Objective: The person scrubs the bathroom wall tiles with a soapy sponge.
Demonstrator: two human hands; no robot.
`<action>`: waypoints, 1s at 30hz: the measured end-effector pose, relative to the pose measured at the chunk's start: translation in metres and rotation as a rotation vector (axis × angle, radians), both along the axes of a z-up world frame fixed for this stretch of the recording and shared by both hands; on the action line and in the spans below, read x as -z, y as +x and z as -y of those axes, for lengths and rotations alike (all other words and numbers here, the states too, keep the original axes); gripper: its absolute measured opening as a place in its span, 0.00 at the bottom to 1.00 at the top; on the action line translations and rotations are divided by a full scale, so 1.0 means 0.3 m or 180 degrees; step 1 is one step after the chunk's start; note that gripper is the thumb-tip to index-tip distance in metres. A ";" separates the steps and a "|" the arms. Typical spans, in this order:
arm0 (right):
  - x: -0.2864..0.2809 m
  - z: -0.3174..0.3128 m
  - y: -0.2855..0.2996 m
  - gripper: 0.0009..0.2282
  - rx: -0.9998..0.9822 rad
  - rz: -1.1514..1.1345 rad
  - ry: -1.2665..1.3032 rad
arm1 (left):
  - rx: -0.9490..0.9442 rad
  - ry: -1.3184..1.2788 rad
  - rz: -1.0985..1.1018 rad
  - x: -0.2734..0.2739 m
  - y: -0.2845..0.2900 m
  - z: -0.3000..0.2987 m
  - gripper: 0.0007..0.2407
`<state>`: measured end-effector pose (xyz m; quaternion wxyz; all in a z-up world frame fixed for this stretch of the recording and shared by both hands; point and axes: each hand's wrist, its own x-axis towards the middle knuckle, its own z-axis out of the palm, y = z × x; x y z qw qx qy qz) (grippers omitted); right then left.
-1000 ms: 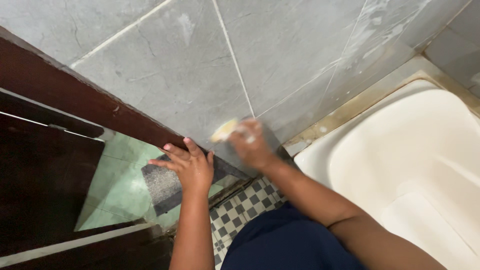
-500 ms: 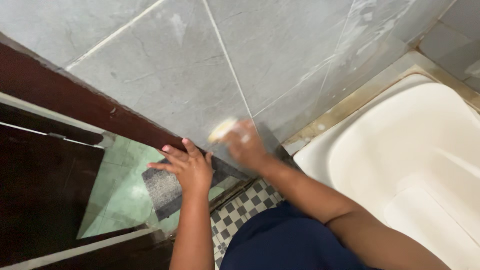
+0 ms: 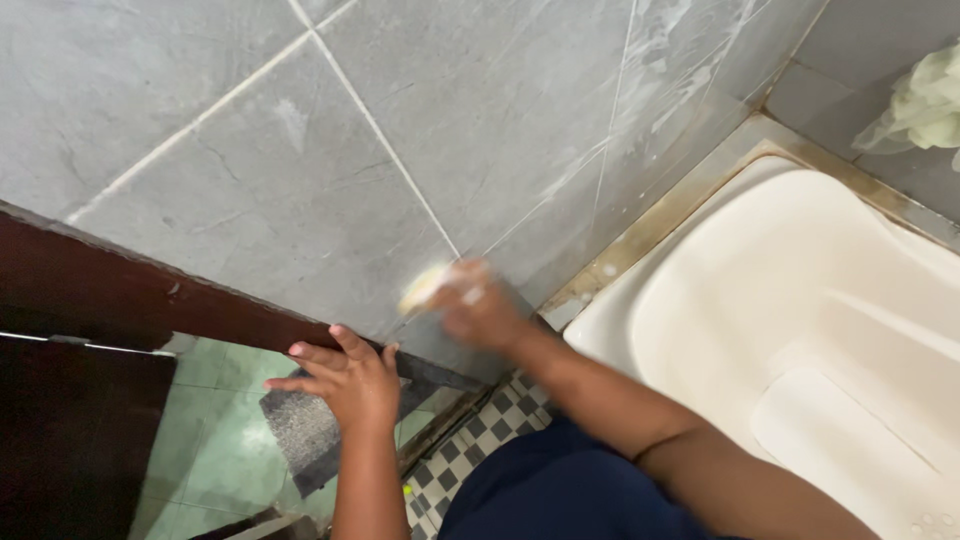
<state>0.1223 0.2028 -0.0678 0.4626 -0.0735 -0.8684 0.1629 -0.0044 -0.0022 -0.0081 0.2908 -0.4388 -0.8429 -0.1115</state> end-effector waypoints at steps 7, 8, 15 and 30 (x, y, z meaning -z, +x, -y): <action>-0.146 -0.428 0.105 0.24 0.2044 -0.1632 -0.2181 | 0.0071 0.0125 -0.0094 0.000 -0.004 -0.009 0.59; -0.141 -0.350 0.051 0.24 0.1899 -0.1520 -0.2049 | 0.0104 0.0155 -0.0069 -0.004 -0.002 -0.011 0.59; -0.091 0.054 0.007 0.14 0.0050 -0.0030 0.0149 | 0.0175 0.0134 -0.0036 -0.002 -0.009 -0.003 0.58; -0.166 -0.121 0.045 0.11 -0.0170 -0.0135 -0.1820 | -0.0028 0.0087 0.0062 0.009 -0.008 -0.011 0.59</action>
